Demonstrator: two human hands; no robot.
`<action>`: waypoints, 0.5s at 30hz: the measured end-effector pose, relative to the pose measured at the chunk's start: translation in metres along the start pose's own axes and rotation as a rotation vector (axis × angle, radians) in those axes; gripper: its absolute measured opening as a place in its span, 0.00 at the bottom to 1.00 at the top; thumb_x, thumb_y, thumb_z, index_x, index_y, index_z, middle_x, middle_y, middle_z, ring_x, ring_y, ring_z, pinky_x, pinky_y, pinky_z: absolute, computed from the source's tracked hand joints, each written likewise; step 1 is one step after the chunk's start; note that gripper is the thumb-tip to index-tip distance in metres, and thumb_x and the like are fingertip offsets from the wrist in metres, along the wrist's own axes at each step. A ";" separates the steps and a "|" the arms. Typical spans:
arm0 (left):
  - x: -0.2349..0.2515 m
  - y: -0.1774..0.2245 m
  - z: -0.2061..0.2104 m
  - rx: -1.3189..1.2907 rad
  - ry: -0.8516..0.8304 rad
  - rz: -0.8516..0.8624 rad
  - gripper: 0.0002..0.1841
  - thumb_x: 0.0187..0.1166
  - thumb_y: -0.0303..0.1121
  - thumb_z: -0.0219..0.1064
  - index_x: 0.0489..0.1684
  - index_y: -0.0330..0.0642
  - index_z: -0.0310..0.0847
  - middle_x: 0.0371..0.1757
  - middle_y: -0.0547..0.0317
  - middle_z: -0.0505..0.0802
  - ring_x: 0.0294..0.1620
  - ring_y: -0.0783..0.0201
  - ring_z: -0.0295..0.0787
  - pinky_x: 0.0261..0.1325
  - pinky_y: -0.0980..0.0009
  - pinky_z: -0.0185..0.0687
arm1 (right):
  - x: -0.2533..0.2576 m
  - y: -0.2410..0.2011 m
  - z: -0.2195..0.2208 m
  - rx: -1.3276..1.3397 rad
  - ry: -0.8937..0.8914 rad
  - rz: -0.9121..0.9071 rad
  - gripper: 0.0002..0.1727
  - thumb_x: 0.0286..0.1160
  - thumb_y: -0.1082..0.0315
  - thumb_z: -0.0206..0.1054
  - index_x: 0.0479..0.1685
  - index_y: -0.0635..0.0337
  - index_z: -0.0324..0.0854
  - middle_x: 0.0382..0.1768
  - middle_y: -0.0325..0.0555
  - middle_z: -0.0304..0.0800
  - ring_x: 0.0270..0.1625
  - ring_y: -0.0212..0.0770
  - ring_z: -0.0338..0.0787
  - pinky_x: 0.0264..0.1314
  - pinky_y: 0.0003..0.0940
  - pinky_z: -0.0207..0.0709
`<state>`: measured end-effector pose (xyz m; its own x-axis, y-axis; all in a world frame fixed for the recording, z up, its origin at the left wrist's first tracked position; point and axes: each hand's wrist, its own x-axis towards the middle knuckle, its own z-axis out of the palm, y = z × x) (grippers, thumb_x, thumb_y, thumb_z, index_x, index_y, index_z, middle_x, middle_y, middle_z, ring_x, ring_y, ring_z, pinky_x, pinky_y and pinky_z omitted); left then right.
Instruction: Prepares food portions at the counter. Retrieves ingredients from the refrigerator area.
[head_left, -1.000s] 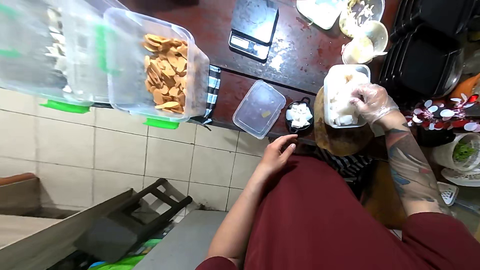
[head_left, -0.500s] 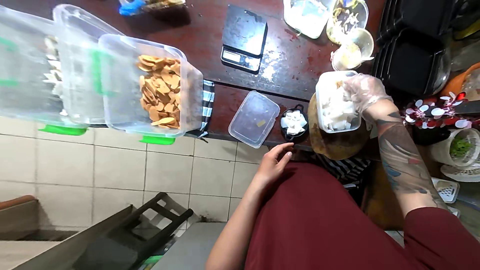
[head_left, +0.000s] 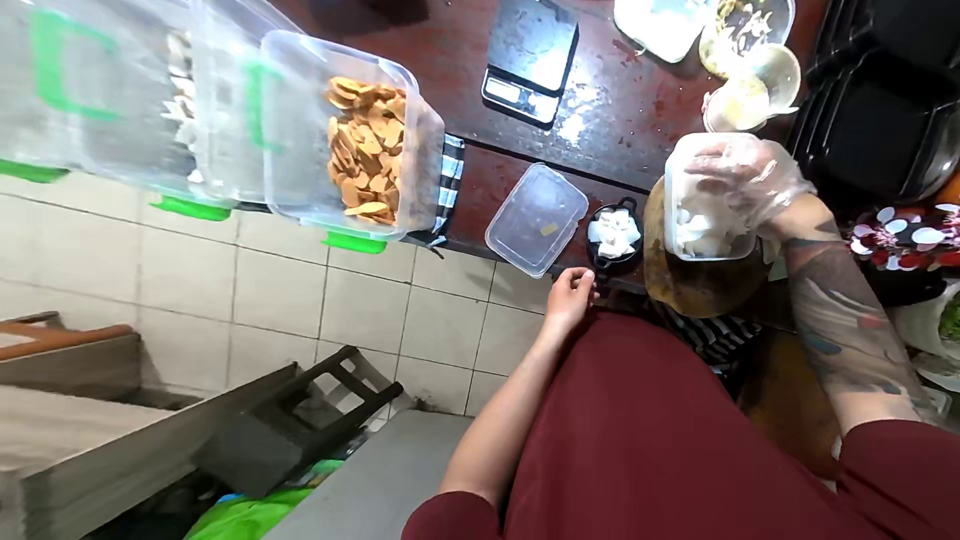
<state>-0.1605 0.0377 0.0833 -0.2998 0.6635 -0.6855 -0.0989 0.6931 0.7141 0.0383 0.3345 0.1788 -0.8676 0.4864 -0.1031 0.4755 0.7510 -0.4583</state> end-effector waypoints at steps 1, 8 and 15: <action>0.002 0.003 0.004 -0.013 -0.013 0.013 0.22 0.92 0.48 0.54 0.70 0.41 0.76 0.46 0.51 0.95 0.37 0.59 0.95 0.43 0.59 0.92 | -0.008 -0.006 -0.002 -0.017 0.097 0.008 0.17 0.83 0.63 0.65 0.66 0.50 0.89 0.69 0.52 0.88 0.76 0.49 0.83 0.83 0.47 0.72; 0.013 0.001 0.026 -0.003 0.010 0.144 0.22 0.94 0.53 0.47 0.63 0.45 0.76 0.37 0.53 0.96 0.28 0.58 0.94 0.34 0.60 0.92 | -0.074 0.002 0.010 0.167 0.336 0.159 0.18 0.79 0.65 0.71 0.66 0.56 0.89 0.63 0.54 0.91 0.67 0.48 0.89 0.76 0.45 0.79; -0.005 0.004 0.022 -0.003 0.160 0.403 0.18 0.95 0.46 0.47 0.53 0.43 0.77 0.32 0.53 0.90 0.26 0.59 0.90 0.33 0.60 0.89 | -0.103 0.004 0.034 0.106 0.260 0.065 0.14 0.82 0.66 0.66 0.61 0.56 0.91 0.65 0.54 0.90 0.71 0.52 0.87 0.79 0.48 0.77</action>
<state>-0.1382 0.0431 0.0861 -0.4584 0.8287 -0.3212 0.0536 0.3866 0.9207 0.1241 0.2720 0.1576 -0.7629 0.6404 0.0887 0.4989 0.6703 -0.5493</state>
